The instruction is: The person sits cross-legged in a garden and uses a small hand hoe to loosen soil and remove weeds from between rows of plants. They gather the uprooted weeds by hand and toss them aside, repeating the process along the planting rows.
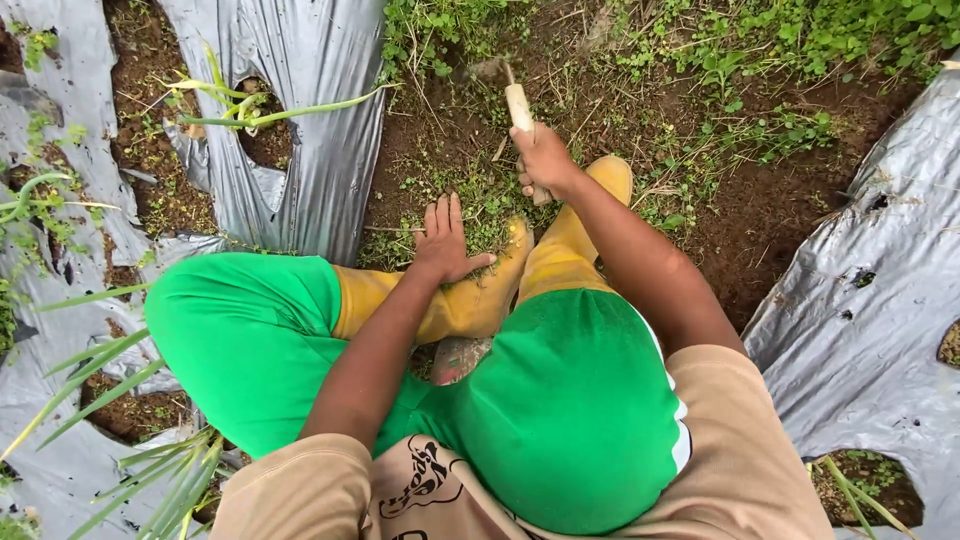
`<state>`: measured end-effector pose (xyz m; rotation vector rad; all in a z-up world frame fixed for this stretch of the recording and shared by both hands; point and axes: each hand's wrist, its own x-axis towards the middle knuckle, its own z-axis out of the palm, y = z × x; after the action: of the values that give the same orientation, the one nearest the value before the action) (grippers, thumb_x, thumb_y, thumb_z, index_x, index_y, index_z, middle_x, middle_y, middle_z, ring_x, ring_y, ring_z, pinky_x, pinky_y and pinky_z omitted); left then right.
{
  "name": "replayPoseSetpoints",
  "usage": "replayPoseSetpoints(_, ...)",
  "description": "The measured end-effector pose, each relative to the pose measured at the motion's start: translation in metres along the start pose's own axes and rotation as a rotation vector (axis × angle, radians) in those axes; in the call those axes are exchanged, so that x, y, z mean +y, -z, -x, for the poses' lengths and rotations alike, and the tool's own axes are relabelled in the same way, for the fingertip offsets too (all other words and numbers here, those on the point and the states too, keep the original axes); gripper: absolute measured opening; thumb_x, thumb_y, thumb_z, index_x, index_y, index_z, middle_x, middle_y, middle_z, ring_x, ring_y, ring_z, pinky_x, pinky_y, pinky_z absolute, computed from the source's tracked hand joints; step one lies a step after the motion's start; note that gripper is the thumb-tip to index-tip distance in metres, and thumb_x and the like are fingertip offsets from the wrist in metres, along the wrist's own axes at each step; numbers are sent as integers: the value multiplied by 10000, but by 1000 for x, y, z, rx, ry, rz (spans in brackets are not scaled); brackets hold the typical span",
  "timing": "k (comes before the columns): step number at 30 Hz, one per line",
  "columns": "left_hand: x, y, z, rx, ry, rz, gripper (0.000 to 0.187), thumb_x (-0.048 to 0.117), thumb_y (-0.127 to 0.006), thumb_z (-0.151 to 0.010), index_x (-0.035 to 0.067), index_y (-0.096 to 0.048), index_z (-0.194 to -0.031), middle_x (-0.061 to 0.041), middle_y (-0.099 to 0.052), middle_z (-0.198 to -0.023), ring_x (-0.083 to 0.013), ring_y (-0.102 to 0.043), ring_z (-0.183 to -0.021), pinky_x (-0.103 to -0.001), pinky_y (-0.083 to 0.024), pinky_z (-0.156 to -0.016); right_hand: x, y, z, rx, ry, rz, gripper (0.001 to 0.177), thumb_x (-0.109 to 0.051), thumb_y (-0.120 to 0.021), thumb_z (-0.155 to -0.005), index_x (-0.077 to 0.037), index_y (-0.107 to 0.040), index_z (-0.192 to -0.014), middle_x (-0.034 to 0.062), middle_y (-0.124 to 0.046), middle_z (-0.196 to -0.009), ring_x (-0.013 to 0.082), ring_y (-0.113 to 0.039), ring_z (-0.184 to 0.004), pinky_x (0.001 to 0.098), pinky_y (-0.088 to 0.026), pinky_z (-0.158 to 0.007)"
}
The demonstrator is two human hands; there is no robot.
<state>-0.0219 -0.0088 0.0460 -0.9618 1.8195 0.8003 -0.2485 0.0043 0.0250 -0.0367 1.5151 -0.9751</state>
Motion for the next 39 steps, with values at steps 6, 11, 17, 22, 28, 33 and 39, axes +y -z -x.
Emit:
replayPoseSetpoints(6, 0, 5, -3, 7, -4, 11, 1366, 864, -531, -799, 82, 274, -1578, -174, 261, -1693, -397, 171, -1569, -675, -55, -1222, -26, 3, 7, 56, 88, 189, 304, -286, -441, -1119, -61, -468, -1321, -14, -513, -700, 87, -461, -486, 213, -427, -369)
replayPoseSetpoints(11, 0, 7, -3, 26, -21, 12, 1355, 845, -551, -820, 76, 266, -1580, -175, 257, -1692, -413, 151, -1570, -681, -65, -1219, -36, 11, -30, 310, 73, -207, 307, -364, -434, -1082, -97, -486, -1223, -14, -461, -679, 73, -421, -456, 216, -425, -326)
replayPoseSetpoints(17, 0, 1, 0, 11, -16, 28, 1370, 848, -562, -812, 86, 286, -1571, -184, 259, -1692, -416, 162, -1568, -677, -32, -1221, 8, 29, 17, -47, 38, 276, 246, -322, -434, -1121, -85, -411, -1181, 12, -468, -651, 120, -443, -401, 287, -420, -307)
replayPoseSetpoints(22, 1, -1, -2, -3, -10, 5, 1351, 849, -534, -828, 81, 296, -1565, -198, 253, -1690, -431, 155, -1564, -670, -25, -1223, -24, 29, -11, 327, 131, -38, 393, -326, -433, -1093, -82, -431, -1400, -20, -488, -719, 69, -434, -475, 214, -448, -342)
replayPoseSetpoints(28, 3, 3, 1, 5, -14, 21, 1344, 825, -555, -837, 77, 288, -1569, -210, 253, -1685, -424, 155, -1566, -663, -31, -1227, 5, 10, 0, 204, 90, 96, 283, -315, -421, -1111, -79, -415, -1267, 33, -468, -713, 115, -453, -441, 259, -455, -288)
replayPoseSetpoints(33, 2, 1, 4, 83, -53, -17, 1315, 831, -545, -855, 40, 175, -1620, -237, 77, -1705, -421, 30, -1578, -676, -224, -1193, 1, 26, 38, 105, 239, 268, 319, -281, -409, -1125, 22, -434, -1220, -18, -513, -643, 86, -546, -419, 221, -528, -320)
replayPoseSetpoints(39, -3, -8, 2, 79, -41, -4, 1333, 849, -545, -843, 37, 173, -1619, -235, 71, -1704, -427, 24, -1576, -677, -224, -1195, -24, 18, -12, 269, 192, -30, 371, -338, -376, -1108, -9, -405, -1277, -9, -469, -698, 69, -524, -483, 195, -522, -370)
